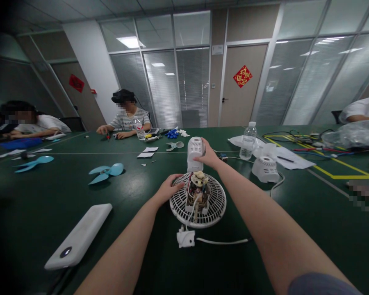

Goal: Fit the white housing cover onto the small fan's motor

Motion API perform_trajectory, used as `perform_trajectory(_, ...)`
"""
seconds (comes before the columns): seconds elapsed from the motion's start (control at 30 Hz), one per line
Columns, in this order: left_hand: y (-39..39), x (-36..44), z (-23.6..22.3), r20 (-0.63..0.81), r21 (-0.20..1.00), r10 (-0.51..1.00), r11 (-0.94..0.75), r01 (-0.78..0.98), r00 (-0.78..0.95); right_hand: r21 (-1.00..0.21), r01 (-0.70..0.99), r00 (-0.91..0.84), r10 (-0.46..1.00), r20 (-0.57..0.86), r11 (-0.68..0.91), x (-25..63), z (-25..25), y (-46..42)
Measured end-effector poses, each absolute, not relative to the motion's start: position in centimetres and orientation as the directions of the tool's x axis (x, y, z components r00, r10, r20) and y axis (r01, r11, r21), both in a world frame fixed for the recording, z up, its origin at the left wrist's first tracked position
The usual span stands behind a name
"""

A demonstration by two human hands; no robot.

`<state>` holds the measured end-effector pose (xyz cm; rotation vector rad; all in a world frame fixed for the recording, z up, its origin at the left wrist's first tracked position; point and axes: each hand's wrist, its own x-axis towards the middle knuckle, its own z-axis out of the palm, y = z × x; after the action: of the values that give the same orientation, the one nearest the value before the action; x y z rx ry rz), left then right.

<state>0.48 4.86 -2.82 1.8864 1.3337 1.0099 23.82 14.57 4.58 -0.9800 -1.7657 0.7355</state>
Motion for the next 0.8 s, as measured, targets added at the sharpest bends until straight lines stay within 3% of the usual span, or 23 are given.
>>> perform_trajectory(0.2, 4.9, 0.5, -2.9, 0.226, 0.809, 0.955, -0.293, 0.509, 0.190, -0.819, 0.262, -0.072, 0.857, 0.511, 0.511, 23.8, 6.1, 13.6)
perform_trajectory(0.33, 5.0, 0.5, -3.0, 0.241, 0.793, 0.954, -0.299, 0.532, 0.177, -0.790, 0.145, 0.075, 0.789, 0.609, 0.596, 25.3, 7.5, 10.0)
perform_trajectory(0.47, 4.9, 0.7, -3.1, 0.257, 0.789, 0.951, -0.308, 0.532, 0.170, -0.782, 0.078, -0.002, 0.784, 0.620, 0.619, 26.8, 7.4, 3.6)
perform_trajectory(0.8, 4.0, 0.8, -2.0, 0.295, 0.732, 0.937, -0.346, 0.587, 0.185, -0.842, 0.176, -0.102, 0.861, 0.499, 0.509, 26.2, 2.5, -3.6)
